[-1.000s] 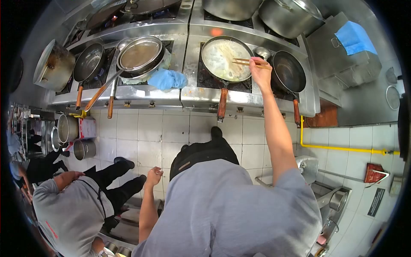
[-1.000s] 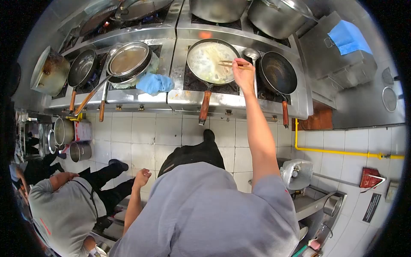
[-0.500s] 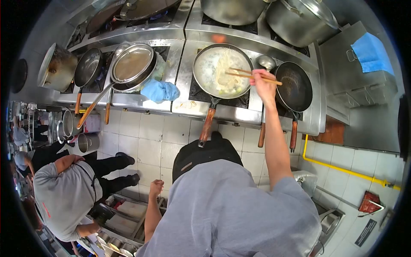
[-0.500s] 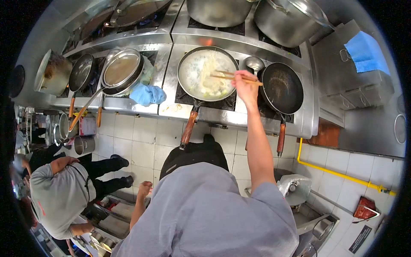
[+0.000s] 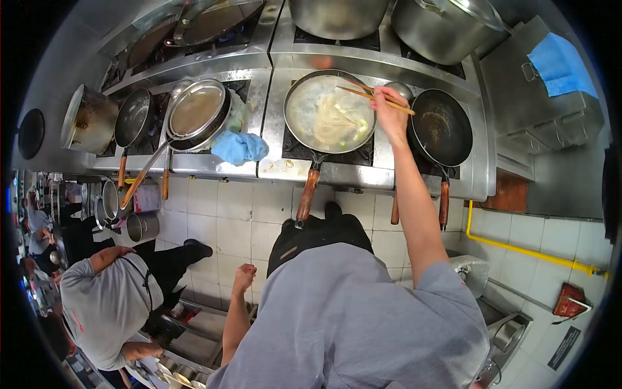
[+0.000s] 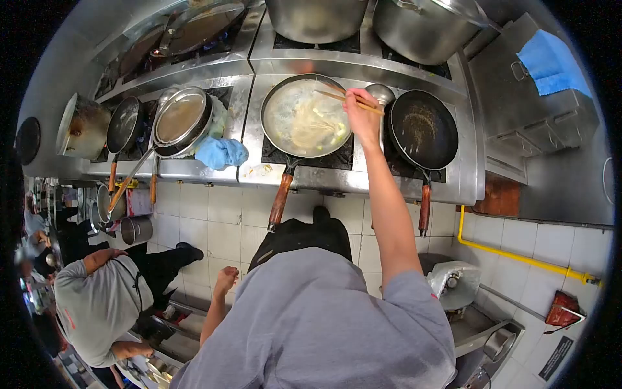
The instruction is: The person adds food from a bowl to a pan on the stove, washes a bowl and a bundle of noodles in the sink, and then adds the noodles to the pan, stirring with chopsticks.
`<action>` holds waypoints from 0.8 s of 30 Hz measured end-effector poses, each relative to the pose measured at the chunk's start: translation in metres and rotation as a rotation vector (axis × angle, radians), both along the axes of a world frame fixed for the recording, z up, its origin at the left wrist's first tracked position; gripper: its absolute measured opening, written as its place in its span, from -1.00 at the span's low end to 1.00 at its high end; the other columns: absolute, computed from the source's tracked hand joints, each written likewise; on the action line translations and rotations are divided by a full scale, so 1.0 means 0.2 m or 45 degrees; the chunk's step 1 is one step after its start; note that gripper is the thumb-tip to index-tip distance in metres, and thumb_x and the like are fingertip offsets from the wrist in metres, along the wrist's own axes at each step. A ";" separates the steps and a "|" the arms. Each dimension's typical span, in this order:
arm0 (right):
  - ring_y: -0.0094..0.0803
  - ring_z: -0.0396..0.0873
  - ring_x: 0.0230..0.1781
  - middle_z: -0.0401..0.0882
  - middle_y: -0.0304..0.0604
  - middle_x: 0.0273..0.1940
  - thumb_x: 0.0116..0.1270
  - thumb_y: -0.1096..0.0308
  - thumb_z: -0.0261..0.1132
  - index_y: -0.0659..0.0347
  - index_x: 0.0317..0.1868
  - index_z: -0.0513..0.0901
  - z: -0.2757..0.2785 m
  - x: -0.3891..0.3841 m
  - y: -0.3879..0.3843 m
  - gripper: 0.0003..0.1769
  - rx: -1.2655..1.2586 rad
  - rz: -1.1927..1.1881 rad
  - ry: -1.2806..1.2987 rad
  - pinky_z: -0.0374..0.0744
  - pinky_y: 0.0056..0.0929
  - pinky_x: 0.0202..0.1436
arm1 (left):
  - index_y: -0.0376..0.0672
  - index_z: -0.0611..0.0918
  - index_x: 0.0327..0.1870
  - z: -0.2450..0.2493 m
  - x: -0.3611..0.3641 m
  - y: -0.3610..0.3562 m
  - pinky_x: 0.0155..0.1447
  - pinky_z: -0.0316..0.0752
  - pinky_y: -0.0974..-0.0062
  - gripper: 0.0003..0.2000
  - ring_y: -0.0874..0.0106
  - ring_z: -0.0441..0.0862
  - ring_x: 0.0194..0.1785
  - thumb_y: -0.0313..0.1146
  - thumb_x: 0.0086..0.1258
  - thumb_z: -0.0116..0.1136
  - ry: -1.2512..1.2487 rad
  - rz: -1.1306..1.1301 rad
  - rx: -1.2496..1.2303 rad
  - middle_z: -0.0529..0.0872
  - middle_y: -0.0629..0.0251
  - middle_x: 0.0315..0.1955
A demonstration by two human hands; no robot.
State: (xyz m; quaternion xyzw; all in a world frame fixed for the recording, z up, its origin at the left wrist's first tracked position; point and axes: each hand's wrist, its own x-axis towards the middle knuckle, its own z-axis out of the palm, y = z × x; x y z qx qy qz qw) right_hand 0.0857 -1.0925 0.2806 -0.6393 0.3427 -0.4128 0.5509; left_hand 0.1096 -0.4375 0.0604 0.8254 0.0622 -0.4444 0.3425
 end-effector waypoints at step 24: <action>-0.49 0.67 -0.43 0.70 -0.08 -0.35 0.38 0.36 0.23 0.39 -0.11 0.65 -0.10 0.32 0.28 -0.76 -0.009 0.071 0.033 0.66 -0.55 -0.29 | -0.28 0.62 -0.12 -0.09 0.03 0.26 -0.46 0.51 0.49 -0.81 0.50 0.60 -0.44 -0.38 0.34 0.13 0.136 0.082 0.013 0.67 0.27 -0.39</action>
